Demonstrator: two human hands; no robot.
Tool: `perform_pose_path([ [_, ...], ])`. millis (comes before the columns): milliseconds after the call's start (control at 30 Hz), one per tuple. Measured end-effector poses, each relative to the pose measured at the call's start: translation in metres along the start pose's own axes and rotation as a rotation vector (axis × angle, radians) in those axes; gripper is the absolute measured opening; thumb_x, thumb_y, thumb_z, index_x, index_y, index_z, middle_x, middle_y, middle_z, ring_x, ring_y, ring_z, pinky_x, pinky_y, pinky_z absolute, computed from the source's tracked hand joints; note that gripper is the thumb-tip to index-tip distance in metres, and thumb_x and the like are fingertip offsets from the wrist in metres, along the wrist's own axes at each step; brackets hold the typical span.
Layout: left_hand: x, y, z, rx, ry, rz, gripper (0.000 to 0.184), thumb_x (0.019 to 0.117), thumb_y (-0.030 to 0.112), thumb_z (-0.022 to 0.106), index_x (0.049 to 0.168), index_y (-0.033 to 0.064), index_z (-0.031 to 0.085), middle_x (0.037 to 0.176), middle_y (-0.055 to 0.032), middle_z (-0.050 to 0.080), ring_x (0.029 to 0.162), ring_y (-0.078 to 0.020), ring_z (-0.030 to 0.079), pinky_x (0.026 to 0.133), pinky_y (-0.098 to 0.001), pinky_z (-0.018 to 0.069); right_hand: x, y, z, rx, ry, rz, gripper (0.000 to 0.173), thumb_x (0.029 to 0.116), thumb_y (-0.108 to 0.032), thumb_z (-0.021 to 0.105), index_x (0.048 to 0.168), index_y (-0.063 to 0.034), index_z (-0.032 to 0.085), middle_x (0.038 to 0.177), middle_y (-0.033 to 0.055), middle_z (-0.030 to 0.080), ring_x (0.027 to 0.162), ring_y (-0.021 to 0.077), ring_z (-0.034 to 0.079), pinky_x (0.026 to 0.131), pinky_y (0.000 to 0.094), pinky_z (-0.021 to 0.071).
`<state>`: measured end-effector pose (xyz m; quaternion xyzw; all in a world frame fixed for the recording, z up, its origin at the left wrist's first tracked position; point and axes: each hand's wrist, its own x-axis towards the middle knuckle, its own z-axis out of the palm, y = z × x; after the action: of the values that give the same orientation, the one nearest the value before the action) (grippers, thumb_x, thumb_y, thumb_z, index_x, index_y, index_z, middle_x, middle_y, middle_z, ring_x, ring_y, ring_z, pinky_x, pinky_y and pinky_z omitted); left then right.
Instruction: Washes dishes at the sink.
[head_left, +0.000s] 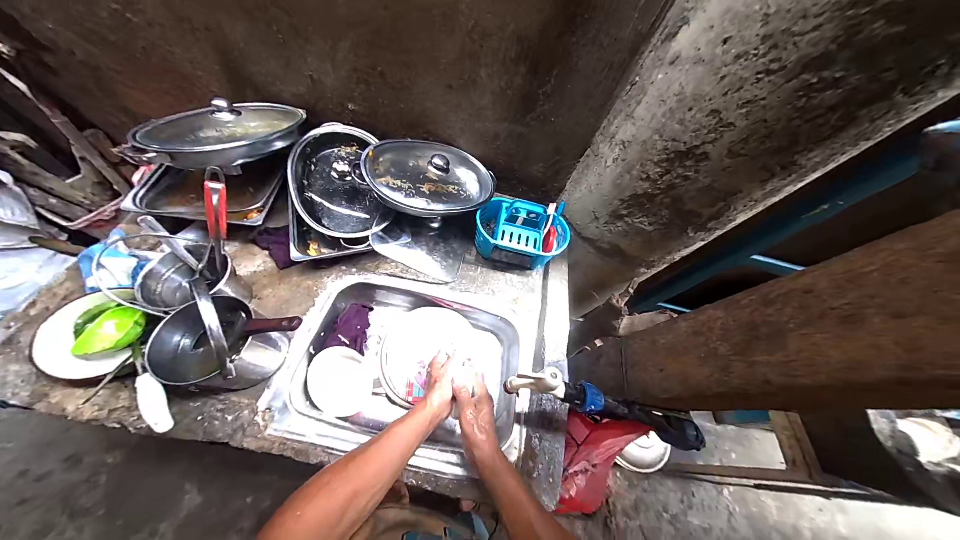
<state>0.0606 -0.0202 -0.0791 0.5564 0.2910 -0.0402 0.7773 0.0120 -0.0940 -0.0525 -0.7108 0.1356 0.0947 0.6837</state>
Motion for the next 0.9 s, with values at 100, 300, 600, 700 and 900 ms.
perform_pose_path([
  [100,0.003,0.006,-0.008,-0.048,-0.090,-0.129,0.036,0.1097,0.022,0.047,0.138,0.0004,0.052,0.121,-0.0163,0.064,0.105,-0.0215,0.063,0.089,-0.0411,0.0551,0.005,0.009,-0.021,-0.007,0.113,0.018,0.053,0.0957,-0.010,0.063,0.145,0.0056,0.050,0.142,0.0233,0.056,0.133,0.0254,0.054,0.113,0.0405,0.0440],
  [300,-0.056,-0.006,0.008,-0.038,-0.394,-0.003,0.043,0.1039,0.014,0.051,0.144,-0.0025,0.050,0.128,-0.0141,0.066,0.114,-0.0177,0.066,0.100,-0.0360,0.0544,0.024,0.038,-0.017,0.347,0.321,0.153,0.030,0.1060,-0.004,0.044,0.133,0.0090,0.049,0.115,0.0180,0.060,0.101,0.0142,0.060,0.088,0.0292,0.0528],
  [600,-0.014,-0.001,-0.007,0.887,-0.209,0.244,0.037,0.1066,0.025,0.053,0.116,-0.0052,0.071,0.114,-0.0238,0.071,0.114,-0.0337,0.066,0.106,-0.0488,0.0474,-0.014,0.003,-0.057,-0.415,0.091,0.046,0.063,0.0979,-0.026,0.069,0.148,0.0039,0.046,0.146,0.0252,0.054,0.138,0.0320,0.052,0.117,0.0457,0.0402],
  [700,-0.004,0.004,-0.010,0.992,-0.150,0.103,0.051,0.1116,0.034,0.037,0.113,-0.0053,0.070,0.113,-0.0260,0.069,0.113,-0.0381,0.065,0.103,-0.0548,0.0468,-0.021,-0.015,-0.095,-0.685,0.162,0.089,0.057,0.0981,-0.033,0.067,0.145,-0.0032,0.053,0.130,0.0230,0.066,0.121,0.0367,0.064,0.106,0.0543,0.0486],
  [900,-0.003,-0.003,-0.031,1.104,-0.357,0.031,0.049,0.1075,0.033,0.044,0.137,-0.0043,0.057,0.129,-0.0261,0.063,0.125,-0.0378,0.060,0.108,-0.0536,0.0444,-0.015,-0.006,-0.123,-1.180,0.193,0.112,0.069,0.0957,-0.053,0.064,0.144,-0.0047,0.056,0.135,0.0236,0.063,0.120,0.0412,0.064,0.099,0.0588,0.0511],
])
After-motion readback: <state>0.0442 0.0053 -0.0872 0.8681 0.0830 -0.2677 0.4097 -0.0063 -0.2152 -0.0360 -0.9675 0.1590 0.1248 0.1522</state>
